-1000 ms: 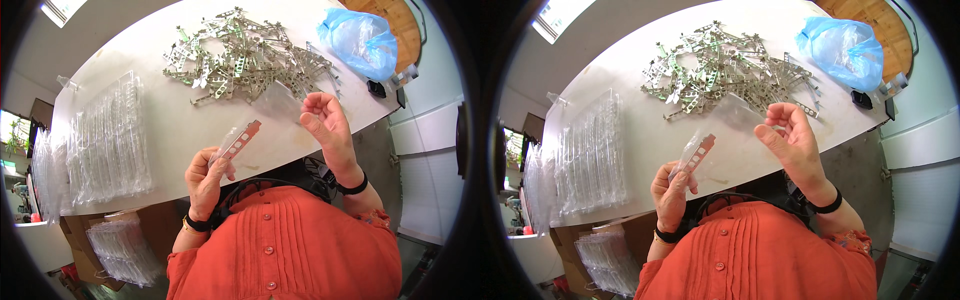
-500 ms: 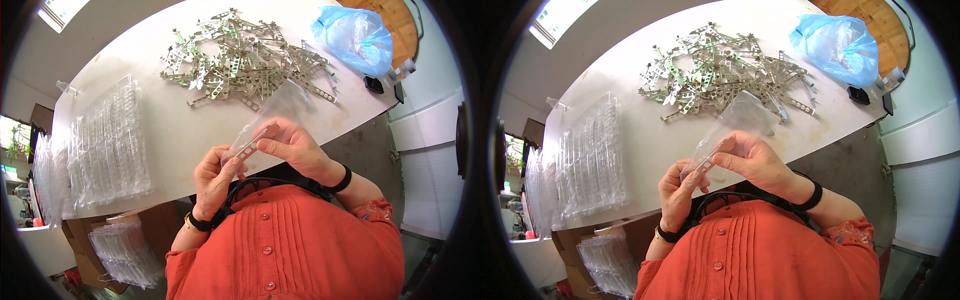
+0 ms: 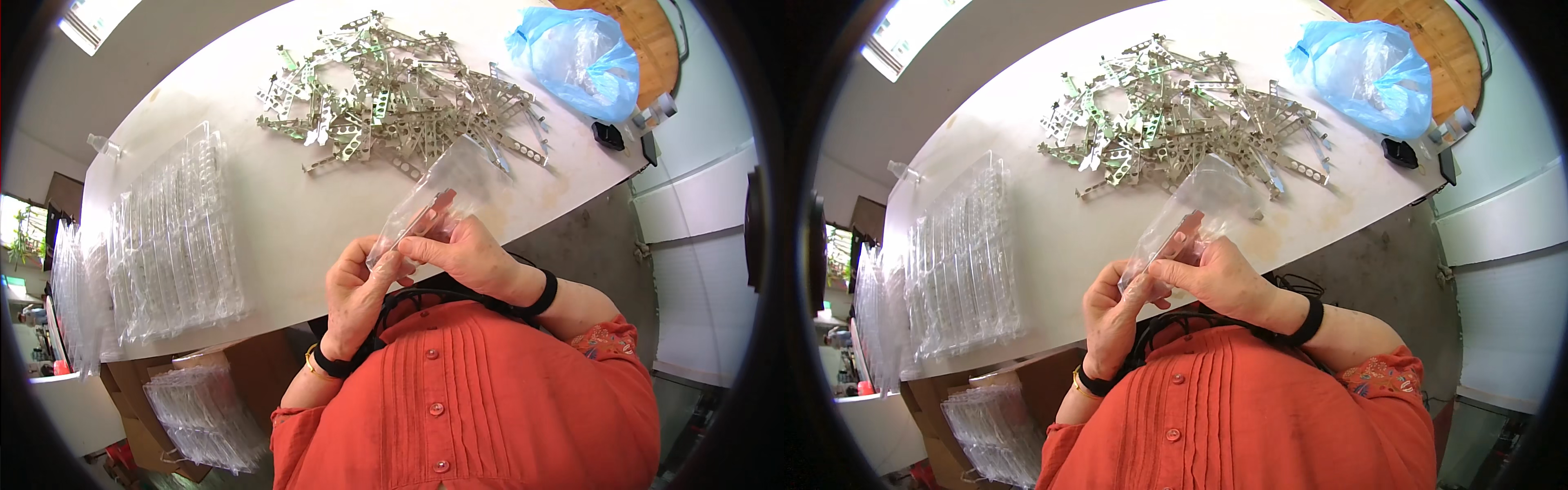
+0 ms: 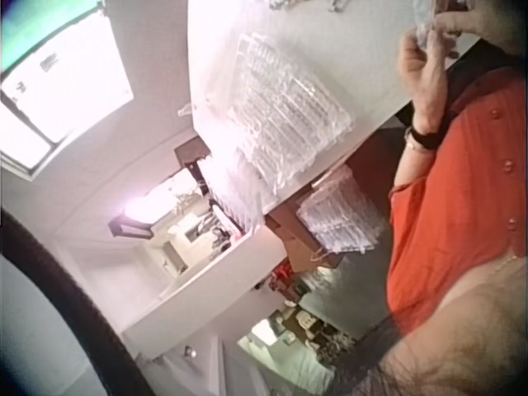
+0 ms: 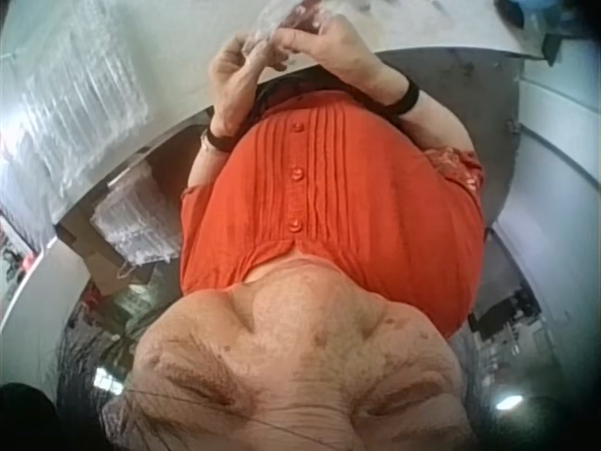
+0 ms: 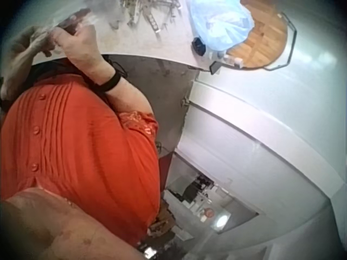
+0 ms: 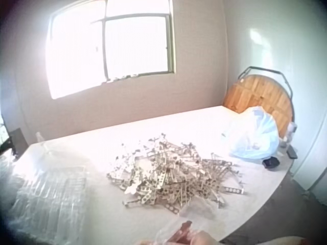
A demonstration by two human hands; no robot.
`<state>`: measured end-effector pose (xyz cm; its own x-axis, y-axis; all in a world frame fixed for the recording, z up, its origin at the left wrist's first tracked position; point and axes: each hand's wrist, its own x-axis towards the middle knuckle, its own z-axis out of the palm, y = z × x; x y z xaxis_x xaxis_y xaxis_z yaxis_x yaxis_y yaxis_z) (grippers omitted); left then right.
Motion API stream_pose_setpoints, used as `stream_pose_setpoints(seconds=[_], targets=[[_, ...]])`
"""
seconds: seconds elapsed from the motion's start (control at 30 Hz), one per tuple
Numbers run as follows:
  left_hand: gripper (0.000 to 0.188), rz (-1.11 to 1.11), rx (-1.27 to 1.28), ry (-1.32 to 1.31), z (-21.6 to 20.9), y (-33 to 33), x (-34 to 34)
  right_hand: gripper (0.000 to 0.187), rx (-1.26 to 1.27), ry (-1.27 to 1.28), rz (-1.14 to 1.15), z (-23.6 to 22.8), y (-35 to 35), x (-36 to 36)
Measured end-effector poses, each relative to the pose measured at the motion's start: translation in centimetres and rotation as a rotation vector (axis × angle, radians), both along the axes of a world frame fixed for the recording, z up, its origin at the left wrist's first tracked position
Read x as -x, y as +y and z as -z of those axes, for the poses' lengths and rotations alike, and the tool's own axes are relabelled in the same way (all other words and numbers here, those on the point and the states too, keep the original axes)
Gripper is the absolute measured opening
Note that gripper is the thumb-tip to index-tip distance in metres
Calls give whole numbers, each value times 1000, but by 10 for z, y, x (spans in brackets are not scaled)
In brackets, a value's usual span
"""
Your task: Packing metal brackets into plastic bags.
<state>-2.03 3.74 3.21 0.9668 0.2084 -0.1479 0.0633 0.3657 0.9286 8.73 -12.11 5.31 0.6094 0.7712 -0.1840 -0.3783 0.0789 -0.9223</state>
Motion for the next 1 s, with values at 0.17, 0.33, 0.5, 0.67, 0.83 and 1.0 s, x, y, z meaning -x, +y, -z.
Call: stream_pose_setpoints(seconds=[0.17,0.33,0.5,0.67,0.83,1.0], targets=[[27,39,35,-16,-3,3,4,17,63,-52,108,-4,-1,-4],[27,-18,24,-38,-1,6,10,13,64,-64,81,-5,-5,-8],[26,-14,18,-43,-2,7,13,12,25,-17,56,-7,-4,-4],[28,-19,20,-83,-4,3,15,12,17,7,63,-9,-5,-2],[29,-19,13,-72,-3,3,17,13,42,-47,46,0,-6,-1],[28,6,-26,-70,-4,4,19,14,-50,3,-11,0,-4,5]])
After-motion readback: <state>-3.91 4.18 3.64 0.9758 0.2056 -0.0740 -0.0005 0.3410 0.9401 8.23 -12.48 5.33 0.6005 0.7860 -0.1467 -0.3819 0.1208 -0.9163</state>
